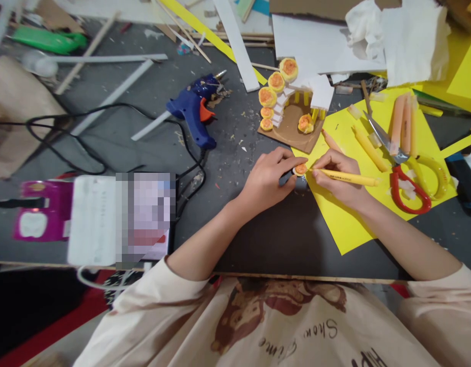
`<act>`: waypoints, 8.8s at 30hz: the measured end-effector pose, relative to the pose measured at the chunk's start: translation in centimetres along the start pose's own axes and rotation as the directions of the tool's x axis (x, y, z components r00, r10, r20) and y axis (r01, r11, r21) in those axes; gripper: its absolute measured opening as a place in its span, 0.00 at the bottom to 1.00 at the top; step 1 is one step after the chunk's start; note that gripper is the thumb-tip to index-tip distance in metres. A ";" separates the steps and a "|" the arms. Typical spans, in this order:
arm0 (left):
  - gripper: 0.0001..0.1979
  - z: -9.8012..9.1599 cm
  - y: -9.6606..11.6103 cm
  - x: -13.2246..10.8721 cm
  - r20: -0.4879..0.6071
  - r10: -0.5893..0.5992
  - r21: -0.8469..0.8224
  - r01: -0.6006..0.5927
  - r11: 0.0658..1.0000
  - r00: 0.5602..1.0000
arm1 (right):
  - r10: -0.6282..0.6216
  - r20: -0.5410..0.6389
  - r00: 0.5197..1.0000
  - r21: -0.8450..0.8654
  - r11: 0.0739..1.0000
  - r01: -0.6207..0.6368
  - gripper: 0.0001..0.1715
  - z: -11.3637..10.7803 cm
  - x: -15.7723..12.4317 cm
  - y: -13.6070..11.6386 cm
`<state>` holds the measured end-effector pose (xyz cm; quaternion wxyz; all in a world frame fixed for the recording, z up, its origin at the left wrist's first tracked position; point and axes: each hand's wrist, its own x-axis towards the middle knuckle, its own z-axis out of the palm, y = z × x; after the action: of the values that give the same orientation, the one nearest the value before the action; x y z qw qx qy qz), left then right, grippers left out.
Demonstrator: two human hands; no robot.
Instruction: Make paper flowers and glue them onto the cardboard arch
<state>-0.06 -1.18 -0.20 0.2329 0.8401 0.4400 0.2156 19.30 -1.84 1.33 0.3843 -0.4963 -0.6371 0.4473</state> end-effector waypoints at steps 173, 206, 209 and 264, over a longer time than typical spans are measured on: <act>0.15 -0.7 -0.1 0.0 0.033 0.070 -0.150 -0.064 0.987 0.997 | -0.004 -0.038 0.999 0.048 0.999 0.006 0.14 -0.2 -0.1 -0.1; 0.08 -0.7 0.0 0.0 0.035 0.062 -0.123 -0.057 0.991 0.997 | 0.326 -0.395 0.859 -0.783 0.370 -0.500 0.05 -15.9 3.6 -0.2; 0.08 -0.7 0.0 0.0 0.040 0.056 -0.126 -0.050 0.991 0.998 | 0.424 -0.396 0.814 -0.738 0.380 -0.558 0.09 -16.7 4.3 0.5; 0.09 -0.8 0.3 0.1 0.066 0.028 -0.138 -0.019 0.990 0.997 | 0.223 -0.262 0.939 -0.699 0.627 -0.344 0.21 -7.2 -2.0 -3.5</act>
<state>-0.26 -1.06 0.58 0.3024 0.8340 0.4061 0.2194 25.47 -2.77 6.75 0.1231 -0.7348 -0.6452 0.1691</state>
